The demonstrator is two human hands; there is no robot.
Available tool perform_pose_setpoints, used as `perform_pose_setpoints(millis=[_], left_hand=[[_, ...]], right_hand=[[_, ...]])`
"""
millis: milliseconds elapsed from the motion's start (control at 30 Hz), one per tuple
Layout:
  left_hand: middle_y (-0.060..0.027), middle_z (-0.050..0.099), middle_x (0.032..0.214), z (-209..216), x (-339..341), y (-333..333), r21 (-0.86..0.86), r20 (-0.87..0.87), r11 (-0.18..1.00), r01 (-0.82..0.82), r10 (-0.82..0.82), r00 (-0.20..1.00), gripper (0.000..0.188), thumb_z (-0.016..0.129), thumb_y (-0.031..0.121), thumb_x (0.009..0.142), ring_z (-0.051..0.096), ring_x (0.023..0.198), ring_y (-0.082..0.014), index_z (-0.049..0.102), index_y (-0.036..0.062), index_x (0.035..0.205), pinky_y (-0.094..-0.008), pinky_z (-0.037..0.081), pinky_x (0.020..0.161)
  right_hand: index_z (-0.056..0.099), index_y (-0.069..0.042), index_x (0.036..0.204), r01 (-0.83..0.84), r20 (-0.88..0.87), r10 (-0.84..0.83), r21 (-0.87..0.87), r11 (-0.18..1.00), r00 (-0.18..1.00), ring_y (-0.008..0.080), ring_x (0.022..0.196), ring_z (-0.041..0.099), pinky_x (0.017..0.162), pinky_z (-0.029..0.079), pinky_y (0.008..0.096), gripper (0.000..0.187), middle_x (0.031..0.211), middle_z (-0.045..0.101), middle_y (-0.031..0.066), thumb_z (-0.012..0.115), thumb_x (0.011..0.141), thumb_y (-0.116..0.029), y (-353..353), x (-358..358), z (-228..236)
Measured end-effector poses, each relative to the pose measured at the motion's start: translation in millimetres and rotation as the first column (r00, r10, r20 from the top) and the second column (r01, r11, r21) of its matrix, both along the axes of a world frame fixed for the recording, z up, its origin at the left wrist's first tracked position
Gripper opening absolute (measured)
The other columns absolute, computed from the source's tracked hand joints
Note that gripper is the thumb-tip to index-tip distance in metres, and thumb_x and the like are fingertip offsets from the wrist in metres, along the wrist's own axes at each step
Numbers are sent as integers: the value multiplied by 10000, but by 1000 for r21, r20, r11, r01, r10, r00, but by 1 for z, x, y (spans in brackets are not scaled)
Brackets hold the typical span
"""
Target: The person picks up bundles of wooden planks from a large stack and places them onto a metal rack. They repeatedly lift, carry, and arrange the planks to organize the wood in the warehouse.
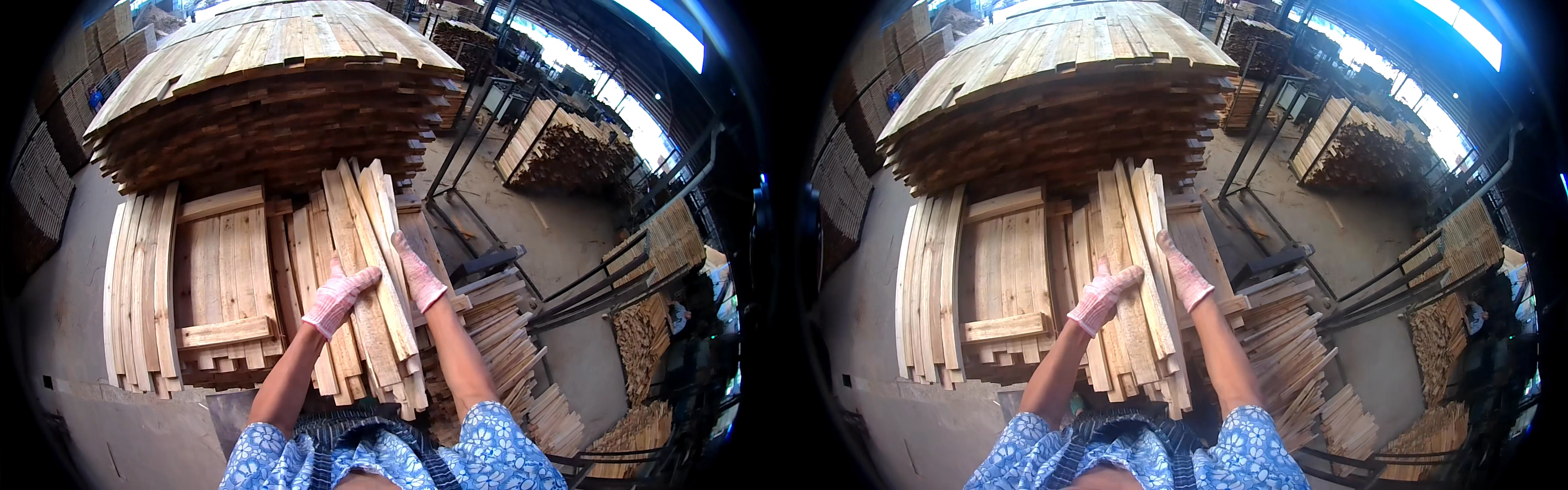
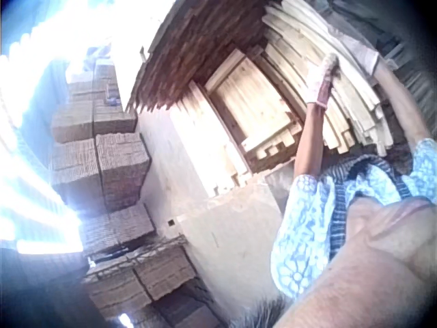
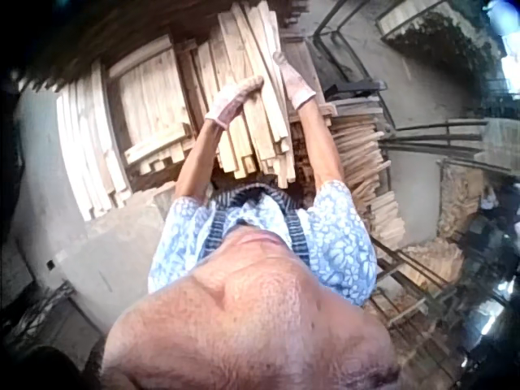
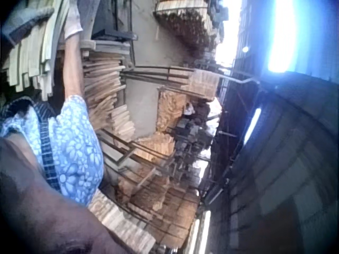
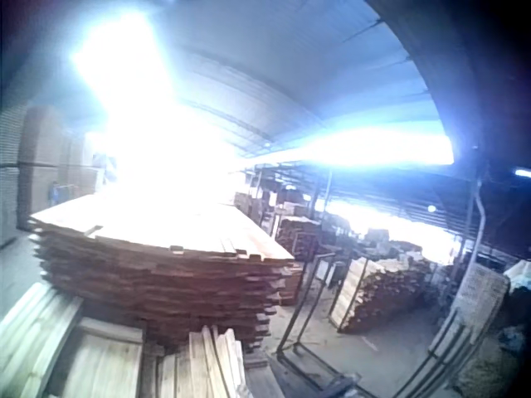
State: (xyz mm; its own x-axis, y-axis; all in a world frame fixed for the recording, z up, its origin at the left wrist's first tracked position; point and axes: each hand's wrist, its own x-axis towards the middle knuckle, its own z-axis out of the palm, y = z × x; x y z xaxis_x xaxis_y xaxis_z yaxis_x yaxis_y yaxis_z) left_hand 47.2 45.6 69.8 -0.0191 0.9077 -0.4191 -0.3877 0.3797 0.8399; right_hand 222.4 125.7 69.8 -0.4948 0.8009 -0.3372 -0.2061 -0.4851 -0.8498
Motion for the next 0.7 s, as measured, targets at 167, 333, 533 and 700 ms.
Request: perform_pose_setpoints(millis=[167,333,533,700], left_hand=[[-99,623,1230,16,-5,-32,170,272,982,-85,36,962,1067,809,117,871,658,1050,-221,36,188,1602,-379,584,841],[-99,643,1071,25,-50,-19,16,201,997,69,-71,977,1073,786,63,857,662,832,-188,15,140,1599,-288,560,582],[-128,636,1073,-13,-78,-22,-131,-75,981,144,-155,985,1037,757,144,863,639,856,-202,62,134,1633,-359,559,658],[-192,646,1218,25,-84,-56,-66,-298,989,132,-145,944,1097,790,252,793,661,1023,-263,113,119,1645,-336,539,870]], right_hand=[[529,12,1435,-69,-96,76,65,995,993,203,1229,603,1057,483,339,665,1365,618,130,688,969,-435,-26,-17,42],[581,-2,1375,-110,0,111,-147,983,994,241,1132,662,991,546,372,639,1260,675,163,688,956,-472,-25,-40,32],[551,-62,1436,44,34,-38,-204,978,999,289,1161,644,1013,524,414,713,1323,657,141,620,951,-580,-51,-81,-36],[566,-60,1407,97,-40,-102,-113,989,994,265,1134,650,1004,528,392,655,1306,658,125,704,927,-484,-64,-83,-11]])
